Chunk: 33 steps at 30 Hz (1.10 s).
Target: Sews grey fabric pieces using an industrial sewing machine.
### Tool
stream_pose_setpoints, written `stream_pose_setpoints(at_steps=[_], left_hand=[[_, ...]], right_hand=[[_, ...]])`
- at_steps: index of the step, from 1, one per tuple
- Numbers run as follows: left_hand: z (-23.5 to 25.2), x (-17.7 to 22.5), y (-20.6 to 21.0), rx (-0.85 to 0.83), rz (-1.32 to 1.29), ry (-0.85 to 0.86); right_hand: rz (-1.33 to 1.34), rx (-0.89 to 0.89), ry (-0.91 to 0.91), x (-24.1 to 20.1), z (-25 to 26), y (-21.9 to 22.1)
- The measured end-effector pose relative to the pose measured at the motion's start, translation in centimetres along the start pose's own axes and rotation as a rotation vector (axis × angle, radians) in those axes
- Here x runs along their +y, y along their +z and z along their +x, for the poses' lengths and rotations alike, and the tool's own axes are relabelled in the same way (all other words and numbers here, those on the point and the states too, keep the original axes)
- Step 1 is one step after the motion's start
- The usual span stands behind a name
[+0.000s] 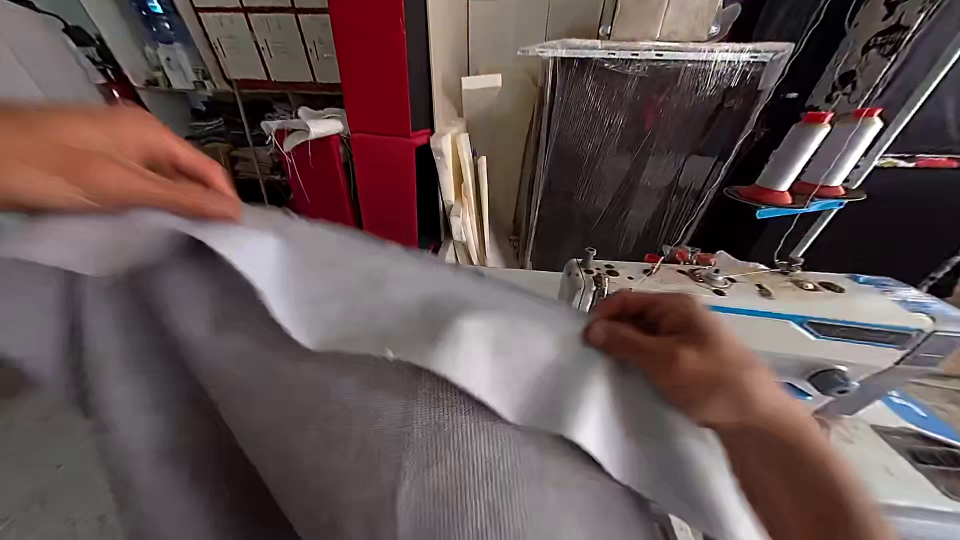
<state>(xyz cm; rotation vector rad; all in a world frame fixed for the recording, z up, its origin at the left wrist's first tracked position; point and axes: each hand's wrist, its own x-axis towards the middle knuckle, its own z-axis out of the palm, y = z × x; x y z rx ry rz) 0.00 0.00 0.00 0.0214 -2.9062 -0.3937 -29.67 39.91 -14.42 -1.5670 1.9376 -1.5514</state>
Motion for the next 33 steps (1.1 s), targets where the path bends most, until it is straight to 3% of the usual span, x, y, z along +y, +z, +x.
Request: stream_pose_setpoints(at_steps=[5, 8, 10, 12, 14, 17, 19, 21, 24, 28, 33], left_hand=[[10.8, -10.9, 15.0, -0.188, 0.097, -0.271], [13.0, -15.7, 25.5, -0.255, 0.104, -0.383], [12.5, -16.2, 29.6, -0.209, 0.174, -0.462], [12.0, -14.2, 31.7, -0.020, 0.231, -0.482], [12.0, -9.8, 33.4, 0.243, 0.199, -0.404], [13.4, -0.6, 38.0, 0.468, -0.015, -0.133], [14.6, 3.0, 41.1, 0.321, -0.223, 0.008], [16.1, 3.0, 42.4, 0.112, -0.335, 0.039], [16.9, 1.5, 42.2, 0.045, -0.465, 0.051], [17.1, 0.1, 41.7, -0.006, -0.599, 0.059], [18.1, 0.4, 42.1, -0.018, -0.542, 0.092]], right_hand=[[-0.371, 0.149, 0.436, 13.2, 2.7, 8.1], [-0.554, 0.035, 0.665, 17.4, 3.1, 11.5], [-0.632, 0.002, 0.735, 18.5, 3.3, 12.5], [-0.669, 0.015, 0.737, 18.9, 3.6, 12.8], [-0.685, 0.022, 0.730, 19.2, 3.9, 13.0], [-0.695, 0.020, 0.714, 19.4, 4.5, 12.9], [-0.691, 0.008, 0.676, 19.6, 4.5, 12.7], [-0.662, 0.016, 0.641, 19.8, 4.2, 12.1], [-0.491, 0.005, 0.649, 19.9, 2.4, 9.8], [-0.217, -0.061, 0.796, 19.8, -0.3, 6.8], [-0.058, 0.004, 0.882, 19.2, -1.6, 3.9]])
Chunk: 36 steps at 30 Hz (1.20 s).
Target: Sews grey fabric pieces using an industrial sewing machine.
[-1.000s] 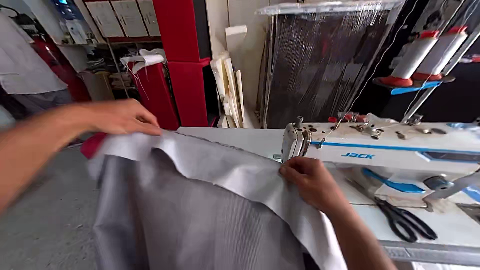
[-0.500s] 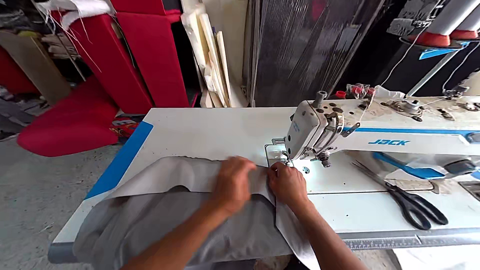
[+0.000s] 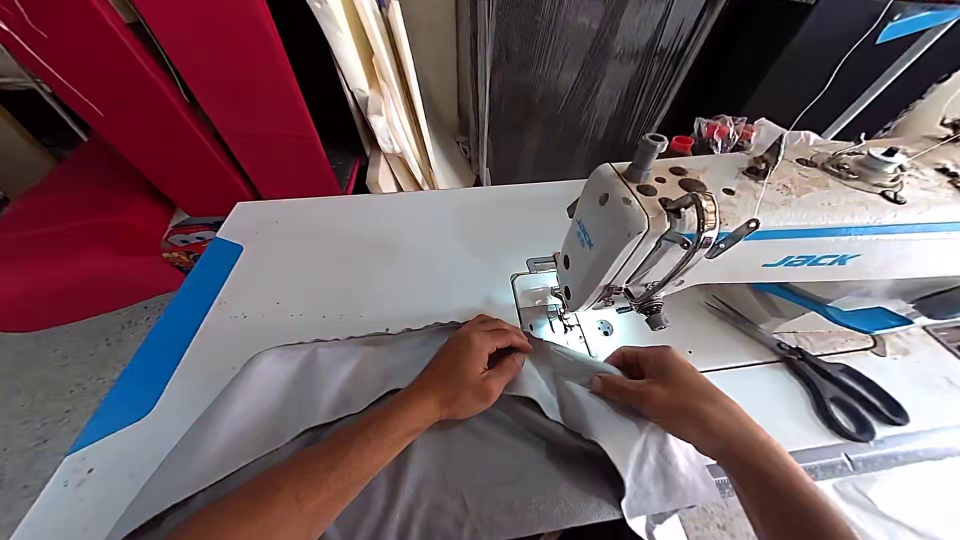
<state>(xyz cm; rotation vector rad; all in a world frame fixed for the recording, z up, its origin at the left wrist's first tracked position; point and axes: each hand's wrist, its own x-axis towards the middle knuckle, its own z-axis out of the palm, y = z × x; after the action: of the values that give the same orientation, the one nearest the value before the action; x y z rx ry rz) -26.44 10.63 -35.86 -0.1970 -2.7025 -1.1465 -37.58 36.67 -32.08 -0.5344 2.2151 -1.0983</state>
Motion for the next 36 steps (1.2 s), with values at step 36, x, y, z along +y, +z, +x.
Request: stream_pose_setpoints(at_steps=[36], left_hand=[[3.3, -2.3, 0.0, 0.003, -0.205, 0.267]], right_hand=[[-0.386, 0.669, -0.237, 3.7, -8.5, 7.3]])
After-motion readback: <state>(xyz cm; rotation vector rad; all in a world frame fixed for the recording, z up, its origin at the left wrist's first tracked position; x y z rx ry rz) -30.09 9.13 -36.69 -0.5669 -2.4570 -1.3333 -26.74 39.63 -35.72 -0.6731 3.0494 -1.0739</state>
